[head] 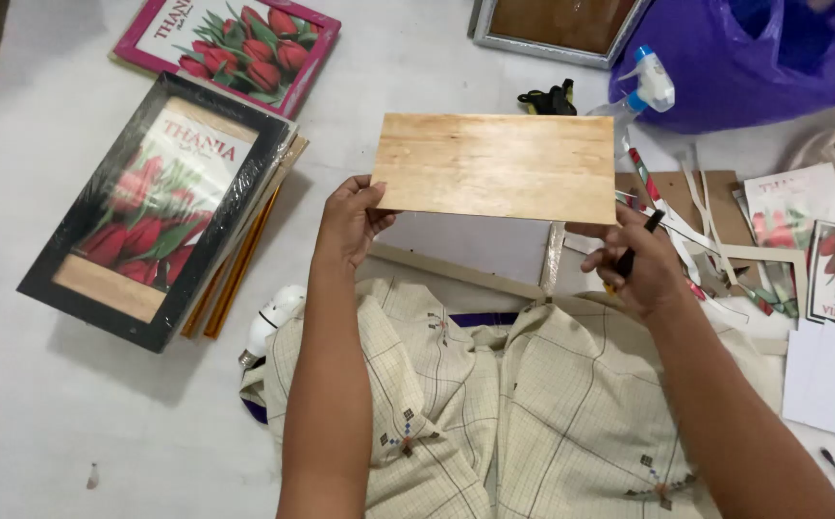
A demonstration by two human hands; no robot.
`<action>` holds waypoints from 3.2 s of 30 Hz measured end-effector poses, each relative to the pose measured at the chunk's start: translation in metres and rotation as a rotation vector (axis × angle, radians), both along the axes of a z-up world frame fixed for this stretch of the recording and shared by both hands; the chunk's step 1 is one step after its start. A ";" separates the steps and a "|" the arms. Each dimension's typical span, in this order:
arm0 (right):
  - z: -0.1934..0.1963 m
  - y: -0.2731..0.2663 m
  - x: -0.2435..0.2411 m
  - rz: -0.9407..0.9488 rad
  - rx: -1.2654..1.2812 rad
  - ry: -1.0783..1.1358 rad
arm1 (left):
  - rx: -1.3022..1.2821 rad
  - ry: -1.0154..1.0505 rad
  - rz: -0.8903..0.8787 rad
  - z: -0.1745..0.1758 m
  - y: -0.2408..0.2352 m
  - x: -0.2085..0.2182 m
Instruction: Assembling a picture frame by fitting a wooden backing and cutting a paper insert to size with scissors
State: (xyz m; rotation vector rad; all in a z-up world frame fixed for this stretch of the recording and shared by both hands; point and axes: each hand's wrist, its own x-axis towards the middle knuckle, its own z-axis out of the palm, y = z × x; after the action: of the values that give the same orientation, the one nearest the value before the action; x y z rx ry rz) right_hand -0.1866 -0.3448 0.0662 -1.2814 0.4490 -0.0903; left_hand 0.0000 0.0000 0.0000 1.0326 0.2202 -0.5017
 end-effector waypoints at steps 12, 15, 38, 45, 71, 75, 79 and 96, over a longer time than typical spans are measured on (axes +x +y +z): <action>-0.117 -0.033 0.064 0.129 -1.139 0.531 | -0.111 -0.056 0.436 -0.067 -0.025 0.065; -0.077 -0.020 0.076 0.211 -1.126 0.580 | 0.125 -0.052 0.528 -0.082 -0.026 0.098; -0.109 -0.020 0.065 0.410 -0.837 0.814 | 1.487 -0.241 -0.442 -0.049 -0.016 -0.009; -0.131 -0.029 0.064 0.153 -0.727 0.614 | 1.377 -0.183 -0.287 -0.070 -0.001 -0.026; -0.061 0.029 0.060 0.478 -1.206 0.508 | 1.614 -0.647 -0.507 -0.057 -0.083 -0.048; -0.077 0.026 0.065 0.411 -1.206 0.476 | 1.606 -0.634 -0.514 -0.045 -0.091 -0.040; -0.095 0.020 0.070 0.339 -1.201 0.482 | 1.546 -0.642 -0.530 -0.034 -0.094 -0.036; -0.090 0.013 0.089 0.284 -1.088 0.486 | 1.578 -0.957 -0.395 -0.090 -0.085 -0.013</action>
State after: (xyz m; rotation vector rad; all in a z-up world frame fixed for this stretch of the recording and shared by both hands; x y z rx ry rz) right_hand -0.0977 -0.3321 -0.0240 -2.4488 0.6584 0.2626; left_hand -0.0127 -0.0850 -0.0904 2.7554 -0.5815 -0.0273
